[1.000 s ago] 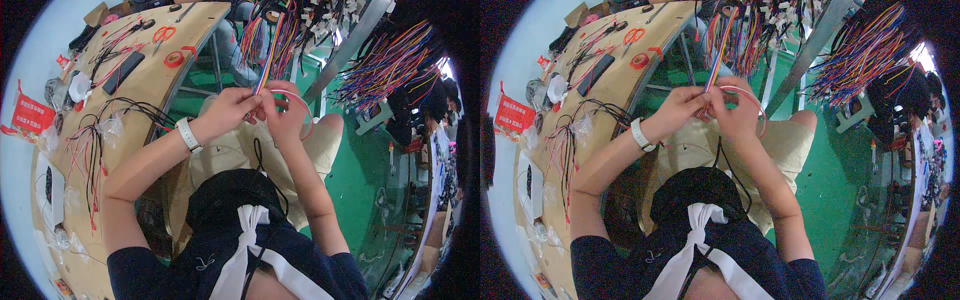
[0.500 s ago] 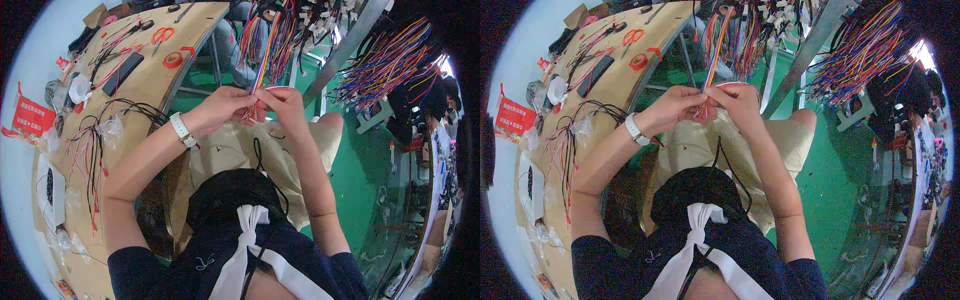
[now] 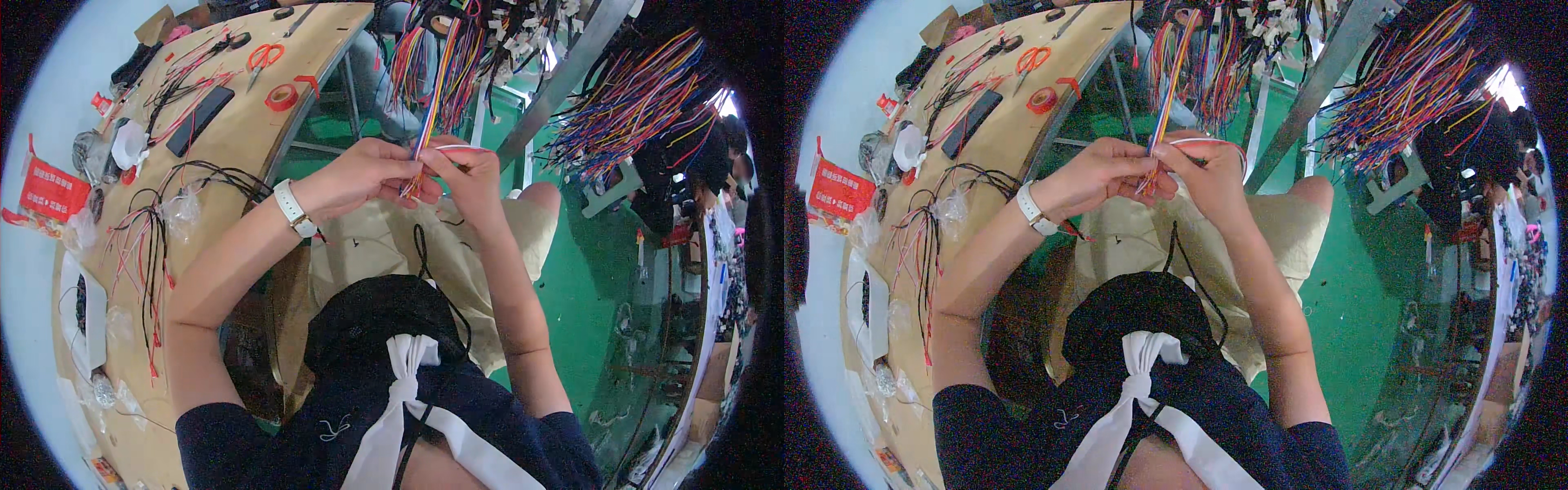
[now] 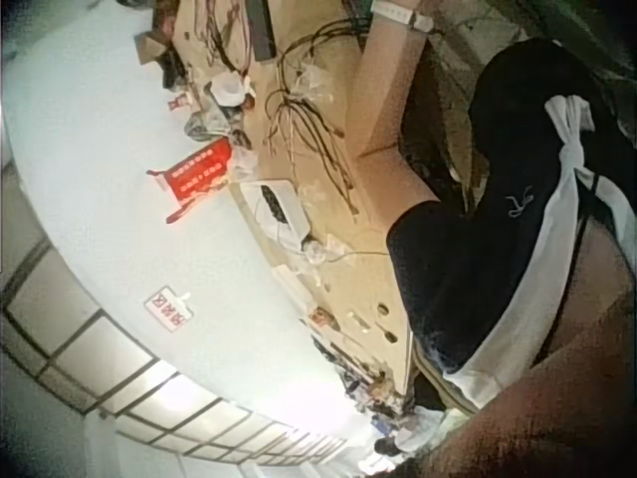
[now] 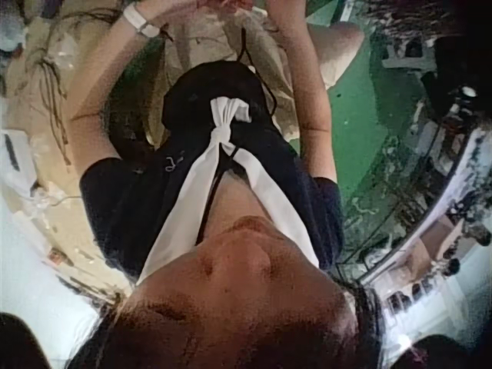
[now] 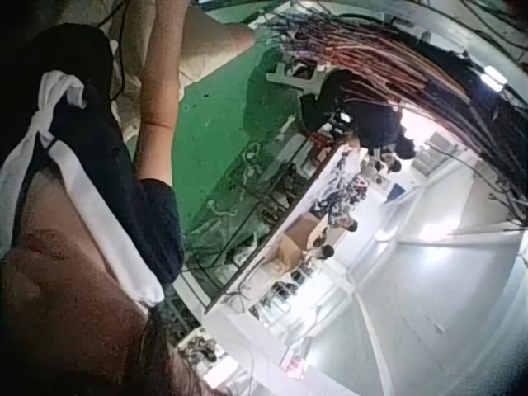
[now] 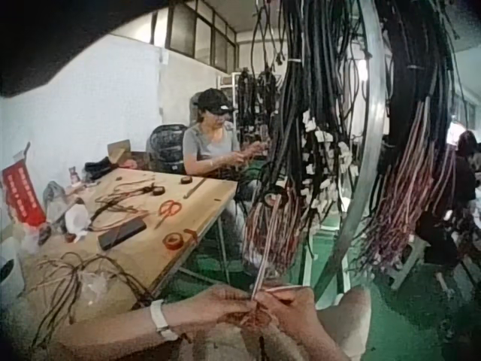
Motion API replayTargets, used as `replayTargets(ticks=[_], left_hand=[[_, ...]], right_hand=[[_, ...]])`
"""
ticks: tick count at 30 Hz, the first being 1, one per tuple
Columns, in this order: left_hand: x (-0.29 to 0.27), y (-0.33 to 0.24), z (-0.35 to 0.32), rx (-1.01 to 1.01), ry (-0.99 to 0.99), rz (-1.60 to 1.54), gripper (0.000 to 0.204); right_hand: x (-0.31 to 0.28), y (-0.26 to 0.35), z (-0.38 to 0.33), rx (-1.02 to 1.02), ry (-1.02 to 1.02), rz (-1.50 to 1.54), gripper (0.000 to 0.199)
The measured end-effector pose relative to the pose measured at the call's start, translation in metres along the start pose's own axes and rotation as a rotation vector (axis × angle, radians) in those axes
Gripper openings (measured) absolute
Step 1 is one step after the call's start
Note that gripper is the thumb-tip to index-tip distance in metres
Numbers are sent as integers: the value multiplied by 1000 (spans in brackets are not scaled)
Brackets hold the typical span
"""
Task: Assembling and bundling colored electrical wires into harnesses using adhesive tape.
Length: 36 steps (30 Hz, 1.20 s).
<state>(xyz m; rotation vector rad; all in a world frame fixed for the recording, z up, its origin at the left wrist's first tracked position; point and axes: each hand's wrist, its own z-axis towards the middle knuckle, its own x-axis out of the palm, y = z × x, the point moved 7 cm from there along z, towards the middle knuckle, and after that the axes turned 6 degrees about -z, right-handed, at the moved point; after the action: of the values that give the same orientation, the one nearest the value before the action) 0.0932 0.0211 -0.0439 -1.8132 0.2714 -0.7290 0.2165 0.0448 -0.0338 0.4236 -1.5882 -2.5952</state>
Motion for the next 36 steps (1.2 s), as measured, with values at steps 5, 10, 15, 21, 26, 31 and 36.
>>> replayTargets(ticks=[5,10,15,21,26,31,36], left_hand=[[4,-3,0,6,-2,39,28],[3,-4,-1,11,4,48,27],[5,-6,-2,32,17,3,28],[5,-5,-1,12,-1,7,29],[6,-6,0,14,-6,28,31],[6,-5,0,24,6,18,31],[10,-5,0,76,-3,106,31]], right_hand=[[-2,-2,-2,2,-18,-18,11],[-1,2,-2,-2,-38,22,12],[-1,3,-2,14,-48,-4,13],[-4,1,-3,41,-28,53,15],[-6,-2,-2,56,-27,73,17],[-8,-1,-2,30,-22,5,16],[-11,-2,-3,32,-51,-10,16]])
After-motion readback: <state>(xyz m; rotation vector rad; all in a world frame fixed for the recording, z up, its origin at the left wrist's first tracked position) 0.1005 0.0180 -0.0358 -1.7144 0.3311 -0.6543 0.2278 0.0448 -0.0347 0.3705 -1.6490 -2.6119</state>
